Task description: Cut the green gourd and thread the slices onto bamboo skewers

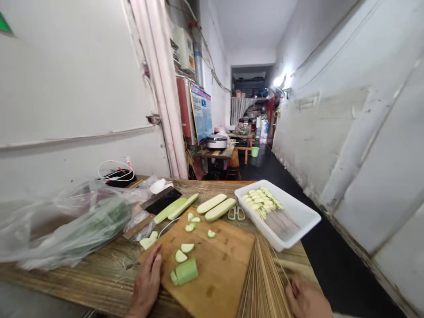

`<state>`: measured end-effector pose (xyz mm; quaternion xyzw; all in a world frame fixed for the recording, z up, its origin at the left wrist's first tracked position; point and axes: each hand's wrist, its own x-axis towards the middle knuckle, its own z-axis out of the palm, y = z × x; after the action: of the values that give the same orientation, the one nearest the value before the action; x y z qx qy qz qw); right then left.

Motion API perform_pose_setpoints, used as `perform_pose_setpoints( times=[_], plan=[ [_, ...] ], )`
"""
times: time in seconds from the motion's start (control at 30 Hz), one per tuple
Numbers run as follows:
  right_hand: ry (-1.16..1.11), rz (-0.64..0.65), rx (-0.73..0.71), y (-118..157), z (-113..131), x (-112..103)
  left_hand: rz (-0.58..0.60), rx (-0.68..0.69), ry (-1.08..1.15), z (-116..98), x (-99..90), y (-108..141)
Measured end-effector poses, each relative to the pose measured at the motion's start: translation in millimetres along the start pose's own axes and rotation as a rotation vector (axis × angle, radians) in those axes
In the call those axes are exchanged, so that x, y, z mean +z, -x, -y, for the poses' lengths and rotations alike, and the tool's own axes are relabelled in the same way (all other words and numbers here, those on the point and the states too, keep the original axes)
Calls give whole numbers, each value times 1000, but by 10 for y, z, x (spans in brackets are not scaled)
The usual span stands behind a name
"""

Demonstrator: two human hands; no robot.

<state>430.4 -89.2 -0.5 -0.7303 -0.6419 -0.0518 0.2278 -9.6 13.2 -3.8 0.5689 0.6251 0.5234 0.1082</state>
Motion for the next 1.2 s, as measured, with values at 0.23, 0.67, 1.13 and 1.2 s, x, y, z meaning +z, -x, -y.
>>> perform_pose_setpoints(
  times=[0.23,0.67,1.13,1.2],
  plan=[
    [40,53,18,-36,266,-270,-47,-104,8,-110,-141,-19],
    [-282,36,-101,558,1095,-877,-47,-17,-11,-165,-173,-20],
    [-1170,358,189,698,1964,-373,147,379,-102,-508,-236,228],
    [-1286,429,261,721,1947,-386,268,452,-231,-685,-224,308]
  ],
)
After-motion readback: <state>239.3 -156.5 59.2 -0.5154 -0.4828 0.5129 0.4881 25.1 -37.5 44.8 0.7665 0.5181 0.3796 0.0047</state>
